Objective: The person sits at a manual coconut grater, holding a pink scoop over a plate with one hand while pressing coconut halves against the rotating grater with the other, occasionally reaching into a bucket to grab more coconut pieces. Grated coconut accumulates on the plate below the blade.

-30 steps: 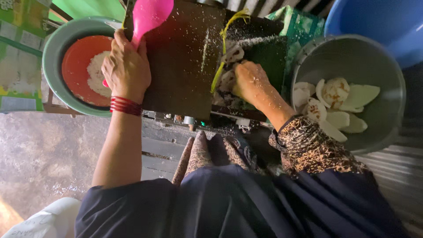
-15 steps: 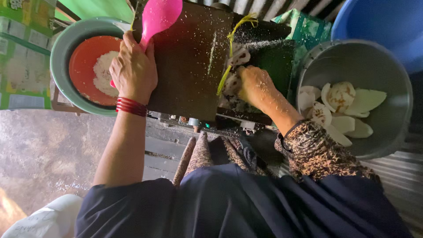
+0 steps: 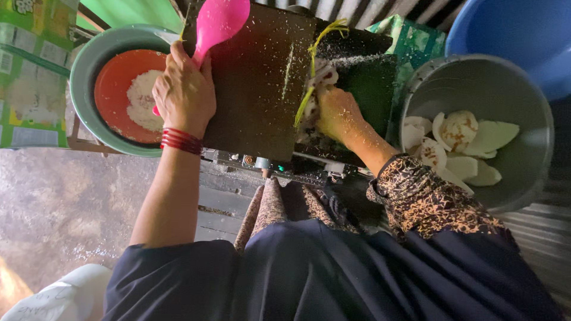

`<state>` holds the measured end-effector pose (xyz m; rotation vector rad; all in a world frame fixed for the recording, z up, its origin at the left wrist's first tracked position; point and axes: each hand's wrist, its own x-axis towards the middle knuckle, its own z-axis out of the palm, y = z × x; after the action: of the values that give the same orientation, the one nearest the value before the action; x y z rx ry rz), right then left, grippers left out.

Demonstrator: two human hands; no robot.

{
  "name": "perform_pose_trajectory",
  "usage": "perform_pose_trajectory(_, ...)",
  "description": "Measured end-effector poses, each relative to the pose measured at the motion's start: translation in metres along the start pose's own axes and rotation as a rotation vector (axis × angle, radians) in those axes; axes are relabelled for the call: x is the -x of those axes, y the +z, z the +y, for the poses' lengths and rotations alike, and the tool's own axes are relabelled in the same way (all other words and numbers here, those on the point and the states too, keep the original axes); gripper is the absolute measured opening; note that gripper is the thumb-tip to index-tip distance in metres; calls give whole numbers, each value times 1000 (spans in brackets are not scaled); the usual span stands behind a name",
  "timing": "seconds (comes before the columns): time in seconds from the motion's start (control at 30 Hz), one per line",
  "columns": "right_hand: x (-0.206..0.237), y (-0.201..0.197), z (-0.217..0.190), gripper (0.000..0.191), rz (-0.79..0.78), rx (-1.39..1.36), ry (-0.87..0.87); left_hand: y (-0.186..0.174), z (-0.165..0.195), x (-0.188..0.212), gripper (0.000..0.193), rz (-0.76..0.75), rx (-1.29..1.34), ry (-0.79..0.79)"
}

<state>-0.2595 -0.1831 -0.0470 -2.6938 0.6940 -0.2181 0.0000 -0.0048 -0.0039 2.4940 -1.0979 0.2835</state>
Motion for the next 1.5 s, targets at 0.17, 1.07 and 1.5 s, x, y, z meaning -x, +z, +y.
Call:
perform_pose_trajectory(0.17,11,-12,6,30,-167,-12,227,1,-1,0,50,-11,-14,-15)
perform_pose_trajectory(1.07,7,10,0,33,-186,-186,96,-4,6,4,51,5,-21,-5)
perform_pose_trajectory(1.5,7,13,2,28,-292,-97,104,-4,0,2,50,-18,28,1)
